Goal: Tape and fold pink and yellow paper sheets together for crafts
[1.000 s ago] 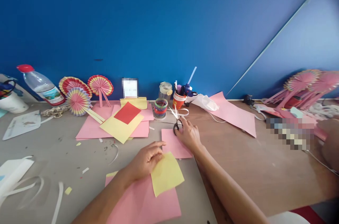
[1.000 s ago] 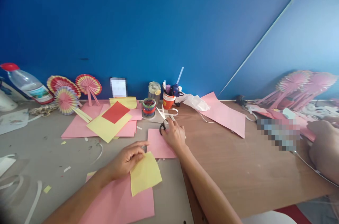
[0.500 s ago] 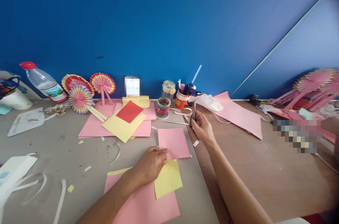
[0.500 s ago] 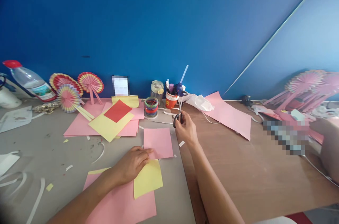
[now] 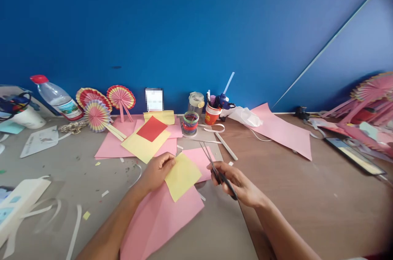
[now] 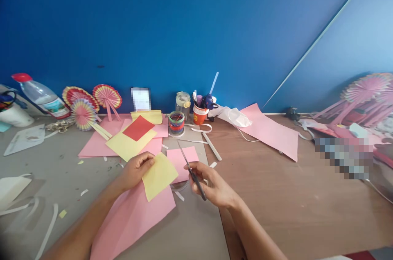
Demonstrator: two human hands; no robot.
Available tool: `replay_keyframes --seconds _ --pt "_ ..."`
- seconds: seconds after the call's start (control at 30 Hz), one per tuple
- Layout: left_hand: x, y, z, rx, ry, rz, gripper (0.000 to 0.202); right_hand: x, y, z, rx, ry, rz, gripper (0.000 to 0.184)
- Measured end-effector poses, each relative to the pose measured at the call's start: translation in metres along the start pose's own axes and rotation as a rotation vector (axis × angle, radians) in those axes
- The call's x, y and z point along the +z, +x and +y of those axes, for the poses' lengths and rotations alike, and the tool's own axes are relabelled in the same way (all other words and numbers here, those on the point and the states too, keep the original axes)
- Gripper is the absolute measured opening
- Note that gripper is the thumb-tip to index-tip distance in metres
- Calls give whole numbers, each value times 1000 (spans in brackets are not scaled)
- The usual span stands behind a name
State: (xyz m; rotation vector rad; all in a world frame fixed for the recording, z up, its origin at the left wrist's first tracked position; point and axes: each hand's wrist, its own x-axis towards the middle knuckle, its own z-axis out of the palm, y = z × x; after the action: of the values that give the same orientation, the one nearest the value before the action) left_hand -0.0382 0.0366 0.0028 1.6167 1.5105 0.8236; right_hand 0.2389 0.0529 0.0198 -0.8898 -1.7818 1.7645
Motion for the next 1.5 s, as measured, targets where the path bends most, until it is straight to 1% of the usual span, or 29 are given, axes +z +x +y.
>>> replay_keyframes --seconds 0.13,0.27,0.33,0.47,0.67,0.77,0.97,1.07,1.27,1.5 --pt "-12 2 -6 2 28 90 26 15 -1 -8 117 -20 -59 39" --pt "-21 3 -9 15 49 162 28 20 1 -2 151 -38 -98 30" --pt "-23 3 -10 18 52 178 29 21 2 2 160 4 -138 31" --pt "-20 4 -11 14 56 169 28 25 3 5 171 77 -215 35" --pt "-11 4 -8 23 44 131 26 33 3 6 196 80 -214 30" --pt "-9 4 -5 33 41 123 25 33 3 7 168 104 -221 36" --pt "-8 3 -5 40 43 116 23 35 6 5 147 138 -223 54" --pt "-7 3 -5 40 41 113 23 36 7 5 149 140 -216 57" --pt "-7 4 -5 32 40 107 24 37 6 4 140 139 -222 54" --pt "-6 3 -7 28 52 115 23 39 6 6 186 108 -200 43"
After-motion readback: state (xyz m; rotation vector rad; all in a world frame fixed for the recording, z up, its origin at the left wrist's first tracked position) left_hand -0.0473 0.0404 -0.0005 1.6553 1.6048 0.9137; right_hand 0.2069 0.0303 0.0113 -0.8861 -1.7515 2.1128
